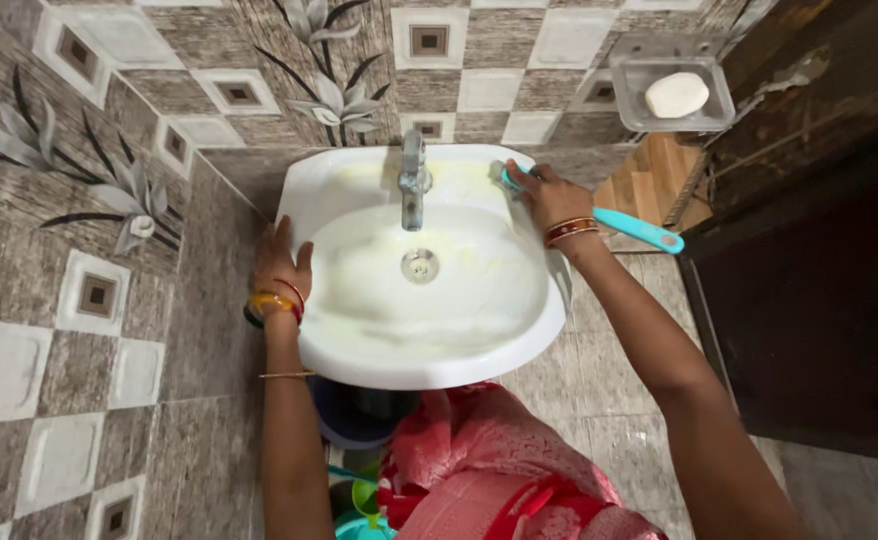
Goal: The person scrubs a white bathroom sink using a blue scrubbing brush. They repeatedly scrub the basin, the faucet, and the drain area, occasionally rinsing the brush under running water.
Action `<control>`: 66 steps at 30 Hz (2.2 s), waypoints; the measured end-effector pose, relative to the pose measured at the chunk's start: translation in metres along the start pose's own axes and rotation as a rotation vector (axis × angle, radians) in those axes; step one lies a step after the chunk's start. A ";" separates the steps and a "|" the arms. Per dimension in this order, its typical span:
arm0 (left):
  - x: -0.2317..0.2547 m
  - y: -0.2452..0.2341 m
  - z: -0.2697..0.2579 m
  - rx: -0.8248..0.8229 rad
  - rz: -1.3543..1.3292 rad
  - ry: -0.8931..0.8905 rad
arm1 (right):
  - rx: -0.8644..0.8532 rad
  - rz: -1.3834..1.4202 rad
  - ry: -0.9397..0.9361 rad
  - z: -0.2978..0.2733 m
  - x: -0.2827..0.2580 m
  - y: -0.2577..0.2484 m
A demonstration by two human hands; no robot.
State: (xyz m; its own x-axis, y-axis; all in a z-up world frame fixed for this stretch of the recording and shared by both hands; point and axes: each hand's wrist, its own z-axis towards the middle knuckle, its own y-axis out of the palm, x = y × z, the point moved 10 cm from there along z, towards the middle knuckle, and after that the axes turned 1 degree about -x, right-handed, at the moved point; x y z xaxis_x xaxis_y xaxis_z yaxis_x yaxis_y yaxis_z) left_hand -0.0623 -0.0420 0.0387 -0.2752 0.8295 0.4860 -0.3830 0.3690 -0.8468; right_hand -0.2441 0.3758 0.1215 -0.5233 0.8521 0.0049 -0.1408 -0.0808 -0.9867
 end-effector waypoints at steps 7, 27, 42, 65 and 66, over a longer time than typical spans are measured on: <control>0.006 -0.014 0.001 -0.066 -0.030 -0.167 | -0.162 0.059 0.071 -0.125 0.017 -0.017; -0.004 -0.002 0.005 -0.149 -0.029 -0.266 | -0.193 -0.154 0.019 -0.048 -0.003 0.009; -0.001 -0.004 0.007 -0.128 -0.020 -0.255 | -0.062 0.130 -0.053 0.002 0.017 -0.003; -0.018 0.020 0.012 -0.129 0.079 -0.218 | 0.052 -0.026 -0.262 0.104 -0.063 0.005; -0.021 0.021 0.014 -0.141 0.088 -0.227 | 0.032 -0.007 -0.266 0.109 -0.067 0.009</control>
State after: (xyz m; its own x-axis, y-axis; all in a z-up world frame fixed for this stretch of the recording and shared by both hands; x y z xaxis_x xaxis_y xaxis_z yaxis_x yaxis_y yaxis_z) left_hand -0.0769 -0.0580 0.0139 -0.4990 0.7515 0.4315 -0.2269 0.3673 -0.9020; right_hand -0.3022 0.2618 0.1296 -0.7244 0.6869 0.0584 -0.1693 -0.0951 -0.9810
